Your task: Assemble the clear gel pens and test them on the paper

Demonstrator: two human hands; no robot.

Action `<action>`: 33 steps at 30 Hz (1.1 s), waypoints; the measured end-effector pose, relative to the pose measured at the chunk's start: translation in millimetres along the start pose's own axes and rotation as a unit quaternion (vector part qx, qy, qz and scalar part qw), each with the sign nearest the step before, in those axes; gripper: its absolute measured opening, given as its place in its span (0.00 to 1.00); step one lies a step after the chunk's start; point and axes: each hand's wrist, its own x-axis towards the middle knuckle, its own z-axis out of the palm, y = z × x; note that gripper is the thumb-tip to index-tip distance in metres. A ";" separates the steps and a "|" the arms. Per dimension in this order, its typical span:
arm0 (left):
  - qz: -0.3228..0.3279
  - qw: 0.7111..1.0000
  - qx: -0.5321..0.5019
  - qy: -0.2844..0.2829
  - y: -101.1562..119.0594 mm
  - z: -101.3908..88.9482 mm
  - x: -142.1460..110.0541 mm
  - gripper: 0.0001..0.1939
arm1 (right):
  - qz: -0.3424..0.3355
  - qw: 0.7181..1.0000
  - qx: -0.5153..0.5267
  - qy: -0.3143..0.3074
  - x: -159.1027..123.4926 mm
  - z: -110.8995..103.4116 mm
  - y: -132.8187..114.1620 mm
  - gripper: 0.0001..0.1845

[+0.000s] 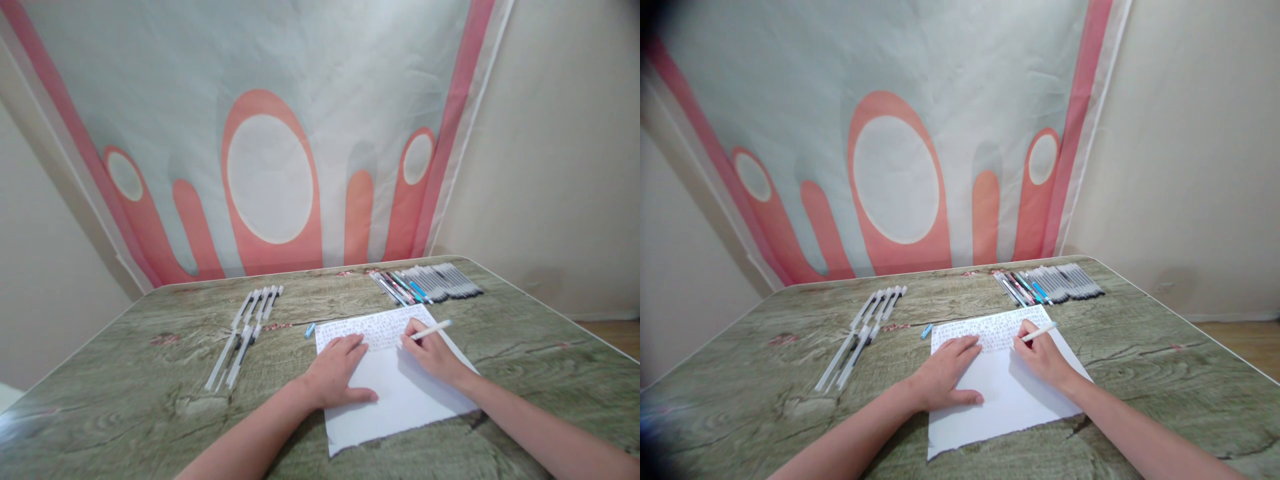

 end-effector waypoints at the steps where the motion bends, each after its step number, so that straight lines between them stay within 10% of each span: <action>1: -0.001 1.000 0.000 0.000 -0.2 0.3 0.0 0.42 | 0.000 1.000 0.000 -0.001 0.0 -0.2 -0.1 0.07; 14: 0.001 1.000 -0.002 0.000 1.7 -1.7 -0.1 0.42 | 0.004 1.000 0.002 0.014 -0.7 0.2 -1.7 0.07; 20: -0.003 1.000 0.001 0.004 0.1 0.5 -0.9 0.42 | 0.108 0.987 0.103 0.050 6.3 -0.8 8.0 0.09; 33: -0.003 1.000 0.008 0.023 4.8 -0.9 -4.3 0.41 | 0.081 0.971 0.225 -0.020 106.1 52.3 -20.0 0.11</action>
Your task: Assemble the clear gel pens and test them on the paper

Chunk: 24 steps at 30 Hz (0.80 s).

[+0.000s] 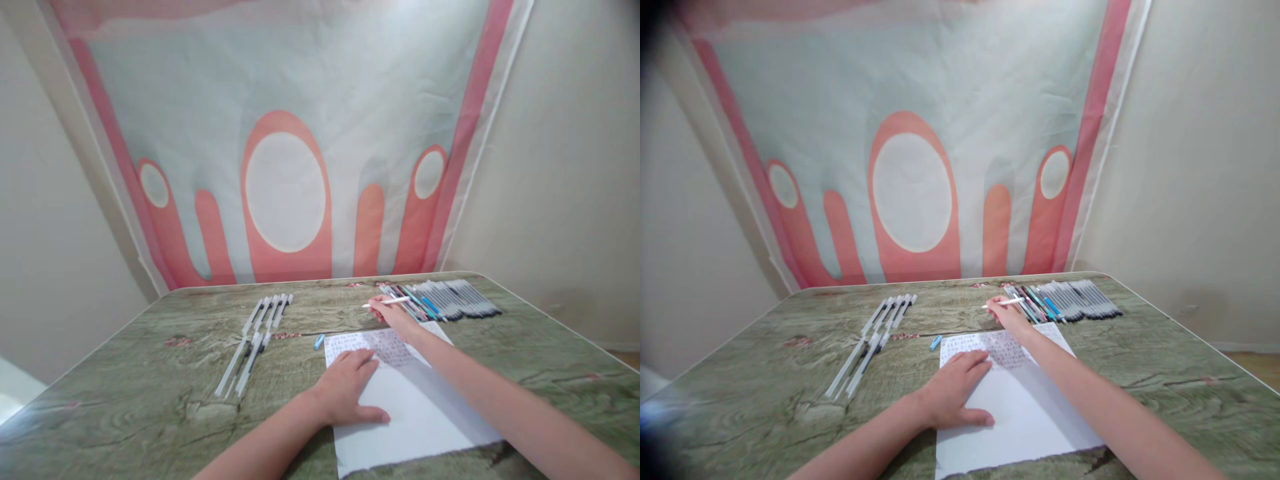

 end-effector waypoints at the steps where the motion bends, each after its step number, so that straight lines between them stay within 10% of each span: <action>1: 0.000 1.000 0.002 0.001 0.8 -0.4 -0.7 0.41 | 0.001 1.000 0.000 0.005 5.3 5.0 4.0 0.11; 7: -0.008 1.000 0.004 0.023 -11.2 -6.5 1.6 0.35 | -0.007 0.999 0.004 0.044 13.3 12.8 30.7 0.10; 12: -0.243 0.959 0.051 0.136 -46.3 -18.5 0.4 0.15 | -0.032 0.998 -0.006 0.044 10.4 10.0 35.3 0.10; 15: -0.317 0.941 0.054 0.108 -65.2 -21.5 -5.4 0.13 | -0.031 0.998 -0.013 0.046 11.6 10.4 36.4 0.11; 20: -0.303 0.951 0.013 0.062 -84.0 -21.5 -12.6 0.09 | -0.035 0.999 -0.019 0.034 11.1 10.9 35.0 0.11; 24: -0.271 0.946 -0.081 0.156 -96.7 -19.1 -12.3 0.13 | -0.113 0.987 -0.113 0.011 2.2 12.2 24.5 0.10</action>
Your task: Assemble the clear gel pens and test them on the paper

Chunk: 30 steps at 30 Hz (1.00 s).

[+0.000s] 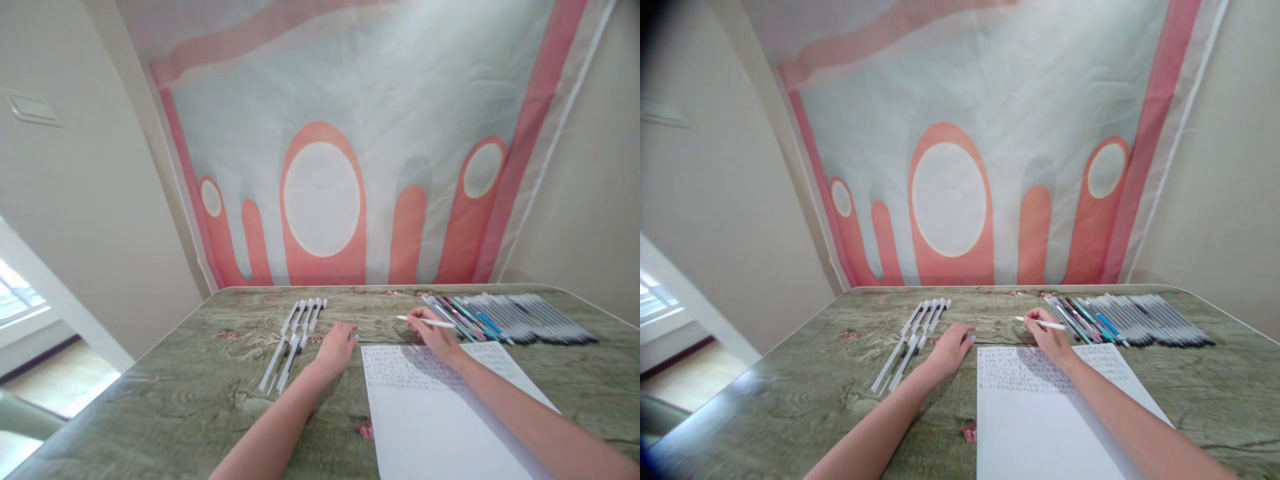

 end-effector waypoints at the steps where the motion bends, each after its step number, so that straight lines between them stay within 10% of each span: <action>1: -0.005 0.998 -0.055 0.023 -2.4 2.1 2.1 0.14 | -0.040 0.999 -0.032 -0.013 -2.5 0.0 -4.2 0.10; 4: -0.061 0.956 -0.278 0.070 -6.9 12.9 7.7 0.15 | -0.197 0.970 -0.132 -0.057 -11.1 1.9 -16.5 0.11; 7: -0.124 0.855 -0.497 0.086 -5.6 24.9 10.4 0.15 | -0.371 0.900 -0.212 -0.093 -19.7 6.7 -25.6 0.11; 13: -0.174 0.734 -0.650 0.099 2.6 32.0 8.2 0.16 | -0.526 0.801 -0.262 -0.115 -30.6 15.7 -34.6 0.06; 20: -0.176 0.720 -0.666 0.084 6.6 28.4 5.5 0.18 | -0.535 0.792 -0.266 -0.127 -31.5 17.9 -37.3 0.05; 30: -0.134 0.784 -0.606 0.030 13.7 35.3 2.7 0.20 | -0.529 0.791 -0.284 -0.119 -31.7 18.6 -37.8 0.05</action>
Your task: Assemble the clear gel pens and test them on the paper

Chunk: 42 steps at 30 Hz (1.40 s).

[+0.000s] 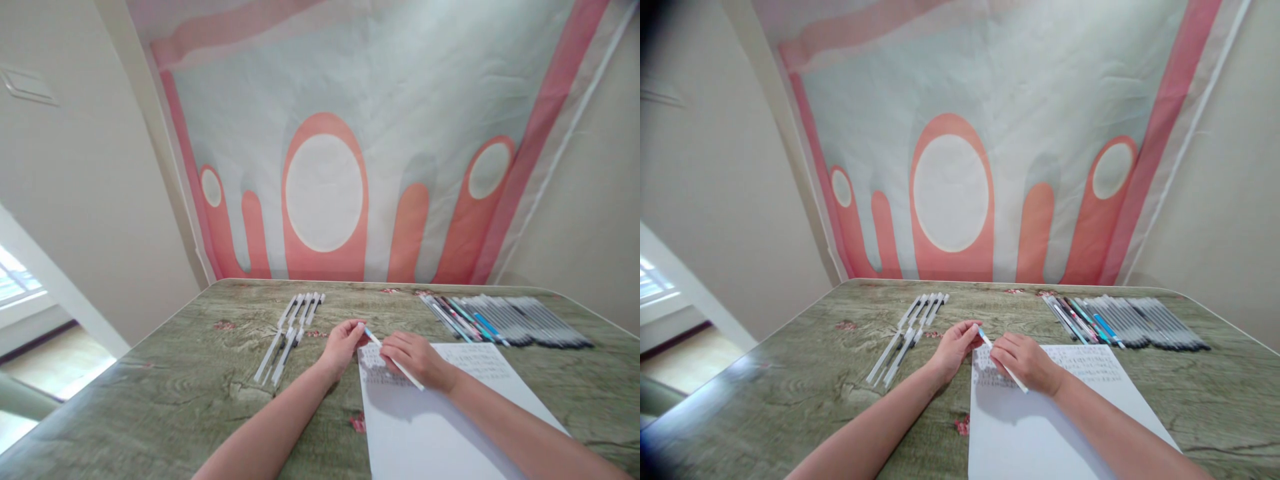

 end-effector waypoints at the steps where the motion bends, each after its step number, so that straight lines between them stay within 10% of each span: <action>1: 0.002 1.000 0.011 0.001 0.1 0.6 0.1 0.21 | 0.000 1.000 0.001 0.003 -0.1 -0.1 0.1 0.05; 21: 0.082 0.981 0.172 -0.024 0.8 8.2 -6.6 0.30 | 0.040 0.998 -0.041 -0.011 5.5 -1.2 9.3 0.06; 31: 0.220 0.786 0.548 -0.182 4.8 12.3 -33.0 0.30 | 0.265 0.925 -0.200 -0.182 -44.4 -23.2 81.7 0.13; 42: 0.216 0.781 0.559 -0.179 8.5 14.9 -34.6 0.28 | 0.298 0.900 -0.213 -0.235 -64.1 -26.3 94.5 0.15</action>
